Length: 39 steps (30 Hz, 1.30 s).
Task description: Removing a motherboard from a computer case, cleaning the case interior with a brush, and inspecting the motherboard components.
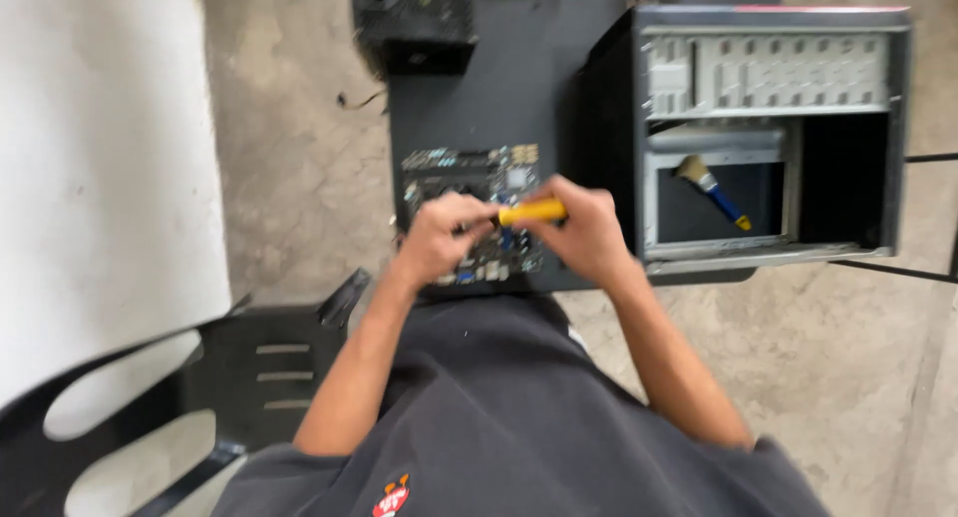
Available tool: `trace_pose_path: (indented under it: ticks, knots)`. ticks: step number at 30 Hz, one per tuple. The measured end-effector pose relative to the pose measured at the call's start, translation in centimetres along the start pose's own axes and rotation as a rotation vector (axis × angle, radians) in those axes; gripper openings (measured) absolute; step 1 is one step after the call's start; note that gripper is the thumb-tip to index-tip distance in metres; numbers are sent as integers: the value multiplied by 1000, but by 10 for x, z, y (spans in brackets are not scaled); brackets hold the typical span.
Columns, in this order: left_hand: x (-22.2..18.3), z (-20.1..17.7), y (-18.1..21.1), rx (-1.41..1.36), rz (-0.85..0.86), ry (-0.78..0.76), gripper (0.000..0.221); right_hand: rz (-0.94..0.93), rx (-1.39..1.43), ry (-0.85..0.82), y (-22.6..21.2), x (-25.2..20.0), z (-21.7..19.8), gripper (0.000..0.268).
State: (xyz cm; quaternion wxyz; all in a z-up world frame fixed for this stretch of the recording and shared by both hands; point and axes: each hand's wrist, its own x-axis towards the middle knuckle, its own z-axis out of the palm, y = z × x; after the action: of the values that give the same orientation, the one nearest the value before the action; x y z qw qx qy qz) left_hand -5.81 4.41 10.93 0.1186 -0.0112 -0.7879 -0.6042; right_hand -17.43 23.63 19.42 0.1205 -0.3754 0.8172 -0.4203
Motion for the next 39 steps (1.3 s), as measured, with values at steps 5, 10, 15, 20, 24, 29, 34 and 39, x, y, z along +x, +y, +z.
trace_pose_path:
  ticks: [5, 10, 15, 20, 24, 29, 34, 39]
  knots:
    - [-49, -58, -70, 178, -40, 99, 11, -158, -118, -230, -13, 58, 77, 28]
    - [-74, -57, -109, 248, -98, 204, 7, -254, -232, -376, -18, 74, 127, 26]
    - [-75, -33, -128, 248, -108, 211, 2, -251, -383, -466, -4, 66, 133, 27]
    - [-77, -23, -141, 247, -107, 178, 5, -205, -325, -435, 8, 57, 133, 26]
    - [-83, -17, -150, 263, -113, 161, 6, -183, -298, -430, 11, 48, 136, 23]
    - [-81, -19, -158, 273, -101, 147, 4, -196, -288, -442, 9, 50, 134, 23]
    - [-80, -21, -158, 273, -96, 134, 4, -204, -302, -446, 11, 50, 134, 23]
    - [-82, -22, -156, 297, -86, 133, 6, -226, -453, -521, 15, 48, 139, 27]
